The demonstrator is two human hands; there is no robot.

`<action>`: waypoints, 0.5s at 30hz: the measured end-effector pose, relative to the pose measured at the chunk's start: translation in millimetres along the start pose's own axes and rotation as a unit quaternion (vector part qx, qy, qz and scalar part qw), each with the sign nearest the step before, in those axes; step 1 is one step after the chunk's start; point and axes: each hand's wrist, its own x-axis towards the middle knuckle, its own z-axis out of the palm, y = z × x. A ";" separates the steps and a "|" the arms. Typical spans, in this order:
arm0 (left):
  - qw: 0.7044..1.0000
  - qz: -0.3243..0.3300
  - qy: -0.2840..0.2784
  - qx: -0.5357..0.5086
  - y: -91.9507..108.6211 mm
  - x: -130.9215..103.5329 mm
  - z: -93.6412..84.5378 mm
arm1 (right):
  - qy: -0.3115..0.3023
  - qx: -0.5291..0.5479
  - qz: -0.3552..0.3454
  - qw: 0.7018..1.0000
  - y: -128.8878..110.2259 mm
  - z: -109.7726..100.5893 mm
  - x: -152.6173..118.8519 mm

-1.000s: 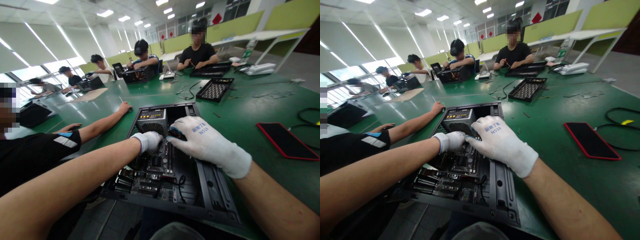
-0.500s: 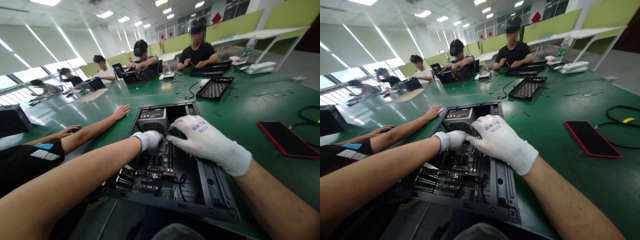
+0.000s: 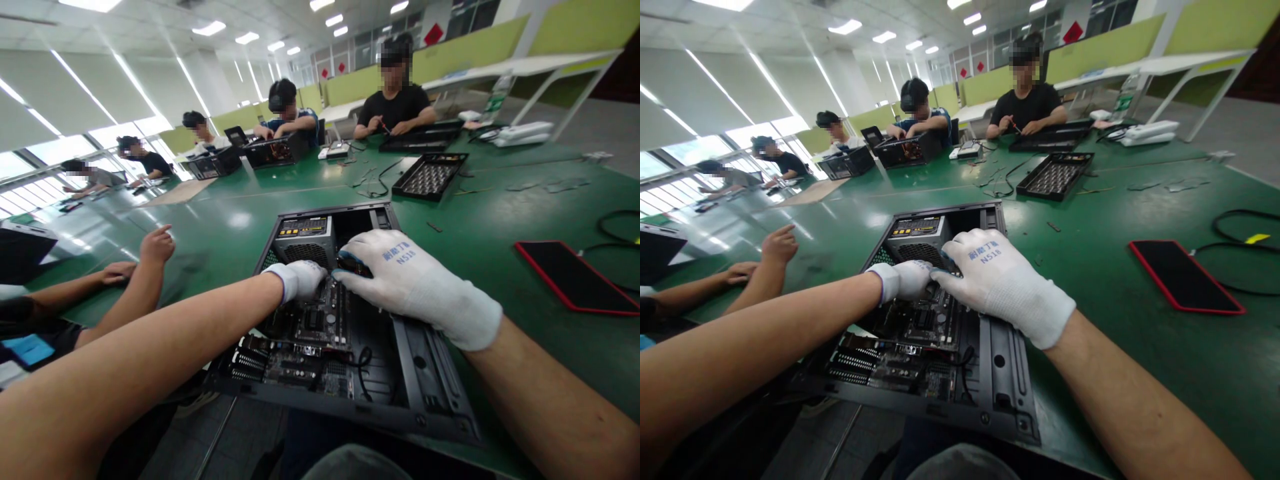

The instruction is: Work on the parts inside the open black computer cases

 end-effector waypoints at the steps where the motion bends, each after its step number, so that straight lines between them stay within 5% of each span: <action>1: 1.000 0.001 0.000 0.001 0.4 -0.4 -0.5 | -0.003 0.000 0.001 1.000 -0.3 -0.4 0.0; 15: 1.000 0.017 0.007 -0.008 -5.0 7.5 5.7 | -0.004 0.001 0.002 1.000 0.3 0.0 0.1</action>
